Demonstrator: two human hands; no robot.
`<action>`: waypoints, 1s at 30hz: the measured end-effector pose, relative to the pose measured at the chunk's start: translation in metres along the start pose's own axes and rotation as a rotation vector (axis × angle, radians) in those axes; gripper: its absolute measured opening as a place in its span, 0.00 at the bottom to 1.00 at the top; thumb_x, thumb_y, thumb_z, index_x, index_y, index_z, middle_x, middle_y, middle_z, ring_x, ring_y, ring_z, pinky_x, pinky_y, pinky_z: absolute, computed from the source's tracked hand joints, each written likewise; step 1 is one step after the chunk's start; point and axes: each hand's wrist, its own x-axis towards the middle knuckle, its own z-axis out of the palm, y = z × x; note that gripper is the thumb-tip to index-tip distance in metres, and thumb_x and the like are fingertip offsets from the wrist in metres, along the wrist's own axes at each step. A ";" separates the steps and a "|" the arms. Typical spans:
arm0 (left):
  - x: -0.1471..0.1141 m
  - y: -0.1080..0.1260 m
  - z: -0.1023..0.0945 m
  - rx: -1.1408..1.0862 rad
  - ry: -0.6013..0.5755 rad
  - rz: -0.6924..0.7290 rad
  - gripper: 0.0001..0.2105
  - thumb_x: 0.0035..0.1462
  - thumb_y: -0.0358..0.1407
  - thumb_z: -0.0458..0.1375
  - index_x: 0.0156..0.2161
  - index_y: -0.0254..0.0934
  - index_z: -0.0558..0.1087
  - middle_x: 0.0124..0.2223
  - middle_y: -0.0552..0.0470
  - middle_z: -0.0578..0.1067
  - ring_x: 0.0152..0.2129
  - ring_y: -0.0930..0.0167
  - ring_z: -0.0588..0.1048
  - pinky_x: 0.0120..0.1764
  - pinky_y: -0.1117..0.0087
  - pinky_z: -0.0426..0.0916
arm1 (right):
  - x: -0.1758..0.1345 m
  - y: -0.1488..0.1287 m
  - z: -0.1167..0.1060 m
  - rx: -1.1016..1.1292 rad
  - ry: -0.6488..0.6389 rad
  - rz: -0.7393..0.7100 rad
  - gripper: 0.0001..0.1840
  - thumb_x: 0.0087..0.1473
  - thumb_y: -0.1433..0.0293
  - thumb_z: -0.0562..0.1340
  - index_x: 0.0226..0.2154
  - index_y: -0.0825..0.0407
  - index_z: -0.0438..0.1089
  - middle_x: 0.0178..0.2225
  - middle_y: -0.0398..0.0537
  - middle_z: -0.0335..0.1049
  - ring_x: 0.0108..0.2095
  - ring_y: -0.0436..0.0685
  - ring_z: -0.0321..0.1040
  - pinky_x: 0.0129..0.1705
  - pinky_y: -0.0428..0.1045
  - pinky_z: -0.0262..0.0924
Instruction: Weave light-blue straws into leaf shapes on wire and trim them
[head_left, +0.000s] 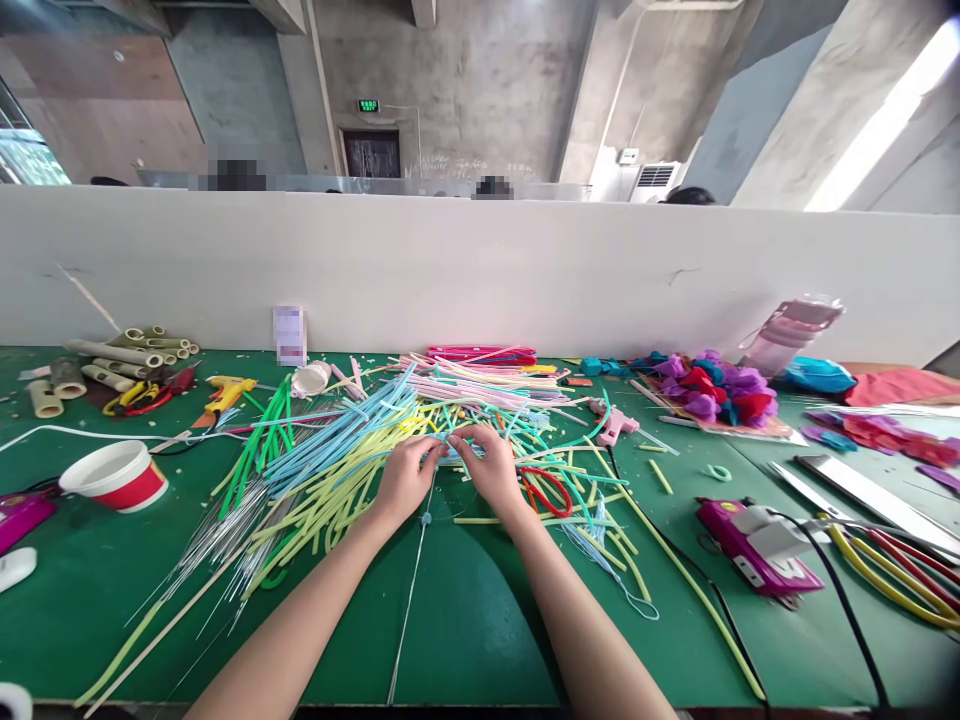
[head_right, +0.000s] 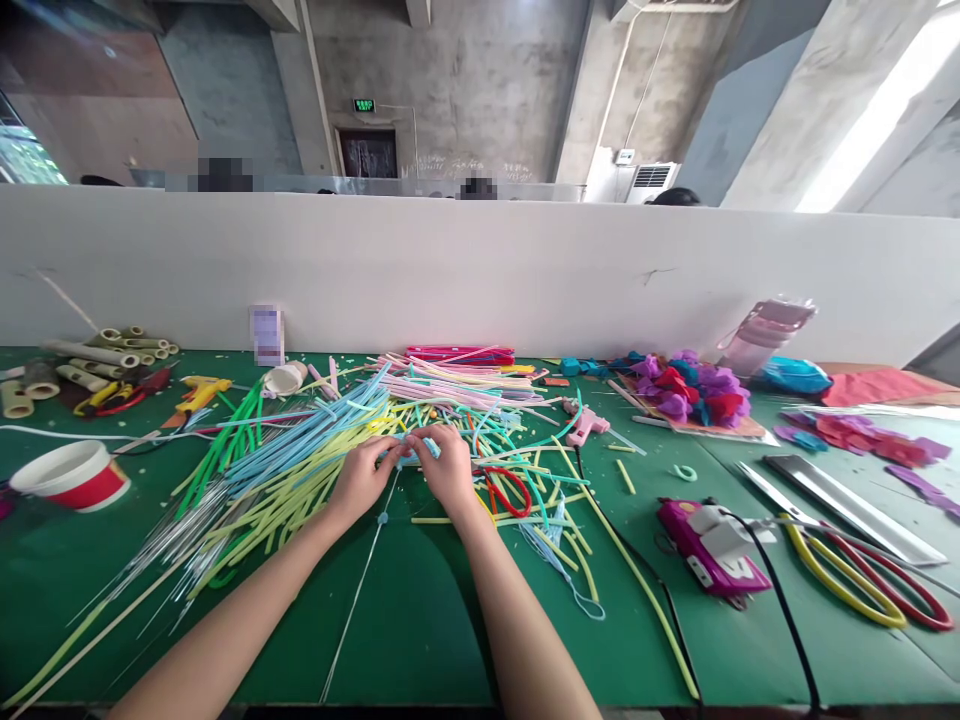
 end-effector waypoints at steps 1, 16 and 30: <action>0.000 -0.001 -0.001 0.035 -0.008 0.006 0.08 0.61 0.38 0.59 0.32 0.41 0.78 0.33 0.48 0.79 0.33 0.63 0.75 0.39 0.68 0.64 | 0.000 0.000 -0.001 -0.002 -0.003 0.006 0.09 0.58 0.62 0.62 0.31 0.45 0.77 0.34 0.45 0.78 0.39 0.59 0.71 0.45 0.53 0.61; -0.002 -0.003 0.001 0.277 -0.054 0.077 0.12 0.66 0.38 0.52 0.35 0.38 0.75 0.34 0.49 0.79 0.33 0.65 0.77 0.37 0.68 0.67 | 0.000 -0.002 0.000 -0.087 -0.012 -0.076 0.08 0.60 0.67 0.60 0.32 0.48 0.75 0.34 0.46 0.77 0.40 0.58 0.69 0.45 0.52 0.61; -0.002 -0.003 0.001 0.273 -0.044 0.087 0.11 0.66 0.37 0.52 0.36 0.38 0.75 0.37 0.48 0.80 0.35 0.65 0.77 0.38 0.67 0.68 | -0.002 -0.003 0.000 -0.085 -0.016 -0.079 0.06 0.59 0.66 0.62 0.32 0.48 0.73 0.34 0.45 0.76 0.40 0.58 0.69 0.45 0.52 0.61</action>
